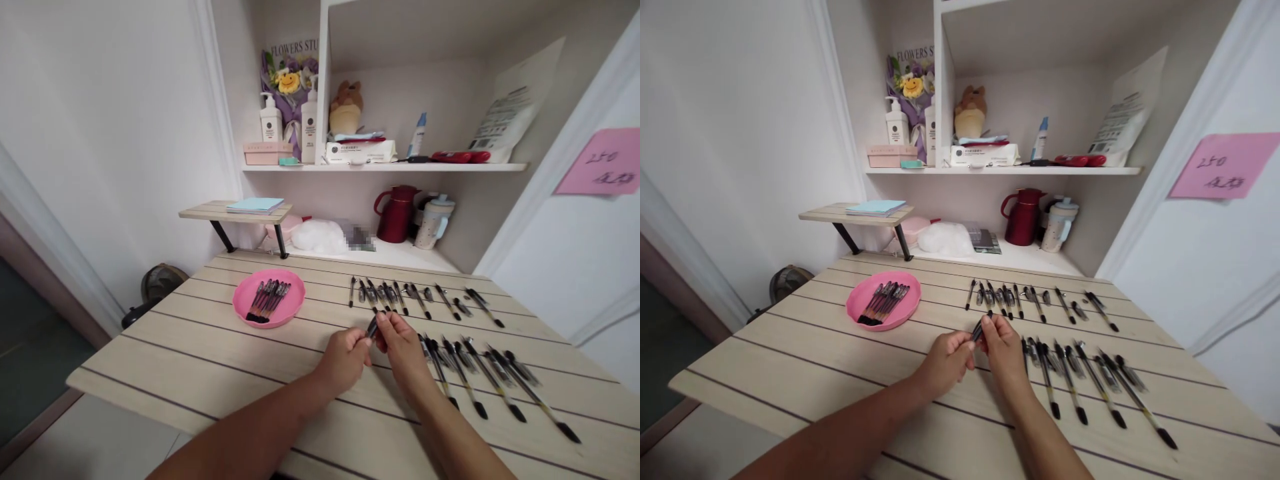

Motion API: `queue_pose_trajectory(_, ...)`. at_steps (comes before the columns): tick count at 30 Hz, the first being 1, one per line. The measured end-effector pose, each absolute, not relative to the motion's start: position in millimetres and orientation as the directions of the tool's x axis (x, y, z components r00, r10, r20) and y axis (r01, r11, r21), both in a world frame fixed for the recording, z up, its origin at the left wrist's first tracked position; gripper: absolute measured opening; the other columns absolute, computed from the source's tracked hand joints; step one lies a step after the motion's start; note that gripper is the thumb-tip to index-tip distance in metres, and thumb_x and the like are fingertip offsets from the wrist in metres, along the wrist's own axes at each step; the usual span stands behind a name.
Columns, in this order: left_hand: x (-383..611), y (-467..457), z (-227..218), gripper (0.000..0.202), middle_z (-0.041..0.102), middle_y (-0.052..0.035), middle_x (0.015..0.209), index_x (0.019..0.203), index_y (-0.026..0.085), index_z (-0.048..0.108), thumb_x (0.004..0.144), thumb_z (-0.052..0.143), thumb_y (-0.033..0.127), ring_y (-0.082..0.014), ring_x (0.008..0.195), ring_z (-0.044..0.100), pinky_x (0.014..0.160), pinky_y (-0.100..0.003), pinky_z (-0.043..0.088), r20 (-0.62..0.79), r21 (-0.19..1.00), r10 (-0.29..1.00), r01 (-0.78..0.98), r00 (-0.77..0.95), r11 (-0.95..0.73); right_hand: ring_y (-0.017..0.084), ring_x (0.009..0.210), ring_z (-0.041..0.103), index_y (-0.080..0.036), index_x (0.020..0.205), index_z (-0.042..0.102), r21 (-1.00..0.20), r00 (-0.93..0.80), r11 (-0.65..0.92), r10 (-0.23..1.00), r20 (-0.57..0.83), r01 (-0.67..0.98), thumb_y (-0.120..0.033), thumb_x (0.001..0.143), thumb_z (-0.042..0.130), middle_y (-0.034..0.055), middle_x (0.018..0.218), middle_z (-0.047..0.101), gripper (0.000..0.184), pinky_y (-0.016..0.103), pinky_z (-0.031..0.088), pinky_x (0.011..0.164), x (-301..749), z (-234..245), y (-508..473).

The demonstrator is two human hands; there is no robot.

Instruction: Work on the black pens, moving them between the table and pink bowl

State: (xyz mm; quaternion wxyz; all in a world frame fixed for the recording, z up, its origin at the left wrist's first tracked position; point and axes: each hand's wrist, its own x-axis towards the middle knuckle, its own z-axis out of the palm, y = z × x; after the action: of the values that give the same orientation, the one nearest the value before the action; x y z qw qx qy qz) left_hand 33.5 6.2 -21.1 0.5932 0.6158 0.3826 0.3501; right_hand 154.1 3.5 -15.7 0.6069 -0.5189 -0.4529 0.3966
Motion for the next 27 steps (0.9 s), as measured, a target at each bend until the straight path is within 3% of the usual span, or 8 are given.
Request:
queue_pose_trajectory(4, 25.6, 2.2, -19.4, 0.029, 0.051, 0.0021, 0.052, 0.083, 0.011, 0.056, 0.078, 0.042, 0.036, -0.0029, 0.029, 0.029, 0.033, -0.018, 0.019, -0.143, 0.974, 0.764, -0.047, 0.630, 0.221, 0.009, 0.040, 0.037, -0.021, 0.064, 0.044, -0.964, 0.414, 0.217, 0.900, 0.137, -0.152, -0.049, 0.076, 0.049, -0.0068, 0.046, 0.043, 0.030, 0.021, 0.031, 0.040, 167.4, -14.6, 8.8)
queue_pose_trajectory(9, 22.2, 0.2, -16.9, 0.032, 0.052, 0.0023, 0.053, 0.092, 0.012, 0.055, 0.076, 0.046, 0.039, -0.0027, 0.029, 0.031, 0.033, -0.018, 0.020, -0.151, 0.941, 0.706, -0.118, 0.692, 0.317, 0.009, 0.042, 0.044, -0.021, 0.070, 0.048, -0.944, 0.456, 0.261, 0.878, 0.145, -0.202, -0.048, 0.073, 0.052, -0.0044, 0.054, 0.052, 0.027, 0.022, 0.035, 0.041, 192.7, -5.2, 15.2)
queue_pose_trajectory(12, 24.8, 2.4, -20.8, 0.031, 0.051, 0.0045, 0.052, 0.096, 0.014, 0.050, 0.076, 0.046, 0.038, -0.0031, 0.028, 0.032, 0.032, -0.017, 0.021, -0.187, 0.929, 0.735, -0.125, 0.652, 0.348, 0.010, 0.045, 0.048, -0.021, 0.071, 0.050, -0.971, 0.513, 0.229, 0.843, 0.159, -0.075, -0.049, 0.073, 0.051, -0.0022, 0.058, 0.057, 0.028, 0.023, 0.037, 0.043, 207.0, -4.9, 17.8)
queue_pose_trajectory(15, 28.1, 4.5, -26.1, 0.030, 0.051, 0.0046, 0.055, 0.092, 0.015, 0.048, 0.073, 0.049, 0.039, -0.0043, 0.030, 0.039, 0.032, -0.017, 0.025, -0.230, 0.914, 0.754, -0.130, 0.615, 0.384, 0.012, 0.042, 0.047, -0.020, 0.067, 0.051, -0.965, 0.513, 0.076, 0.835, 0.198, 0.250, -0.049, 0.073, 0.050, -0.0031, 0.047, 0.053, 0.029, 0.023, 0.035, 0.043, 214.4, -7.9, 22.5)
queue_pose_trajectory(17, 29.9, 5.5, -28.9, 0.031, 0.052, 0.0043, 0.058, 0.090, 0.016, 0.048, 0.071, 0.050, 0.039, -0.0054, 0.032, 0.043, 0.033, -0.017, 0.028, -0.240, 0.906, 0.772, -0.150, 0.589, 0.396, 0.013, 0.044, 0.050, -0.019, 0.064, 0.053, -0.831, 0.382, -0.038, 0.899, 0.214, 0.555, -0.045, 0.074, 0.051, -0.0009, 0.046, 0.054, 0.027, 0.024, 0.035, 0.046, 212.5, -9.4, 26.6)
queue_pose_trajectory(20, 31.5, 6.6, -31.2, 0.030, 0.052, 0.0043, 0.061, 0.089, 0.016, 0.048, 0.069, 0.053, 0.038, -0.0060, 0.033, 0.046, 0.034, -0.018, 0.031, -0.241, 0.905, 0.798, -0.170, 0.553, 0.391, 0.018, 0.060, 0.059, -0.018, 0.063, 0.057, -0.449, 0.171, -0.077, 0.970, 0.173, 0.890, -0.033, 0.074, 0.052, 0.0067, 0.062, 0.063, 0.019, 0.025, 0.035, 0.053, 202.1, -10.8, 31.6)
queue_pose_trajectory(23, 32.1, 7.2, -32.1, 0.029, 0.051, 0.0044, 0.061, 0.088, 0.015, 0.049, 0.069, 0.053, 0.037, -0.0055, 0.034, 0.046, 0.034, -0.017, 0.031, -0.242, 0.908, 0.821, -0.178, 0.517, 0.380, 0.022, 0.073, 0.061, -0.016, 0.072, 0.061, -0.182, 0.132, -0.110, 0.984, 0.117, 0.977, -0.030, 0.076, 0.050, 0.0127, 0.076, 0.066, 0.018, 0.027, 0.035, 0.059, 190.8, -14.0, 32.7)
queue_pose_trajectory(27, 32.9, 7.4, -32.5, 0.027, 0.050, 0.0040, 0.060, 0.085, 0.014, 0.050, 0.069, 0.053, 0.035, -0.0063, 0.036, 0.047, 0.035, -0.018, 0.034, -0.248, 0.904, 0.837, -0.193, 0.487, 0.381, 0.023, 0.076, 0.061, -0.015, 0.079, 0.062, -0.118, 0.145, -0.134, 0.985, 0.096, 0.984, -0.031, 0.078, 0.047, 0.0143, 0.081, 0.066, 0.022, 0.028, 0.035, 0.060, 187.4, -19.8, 31.3)
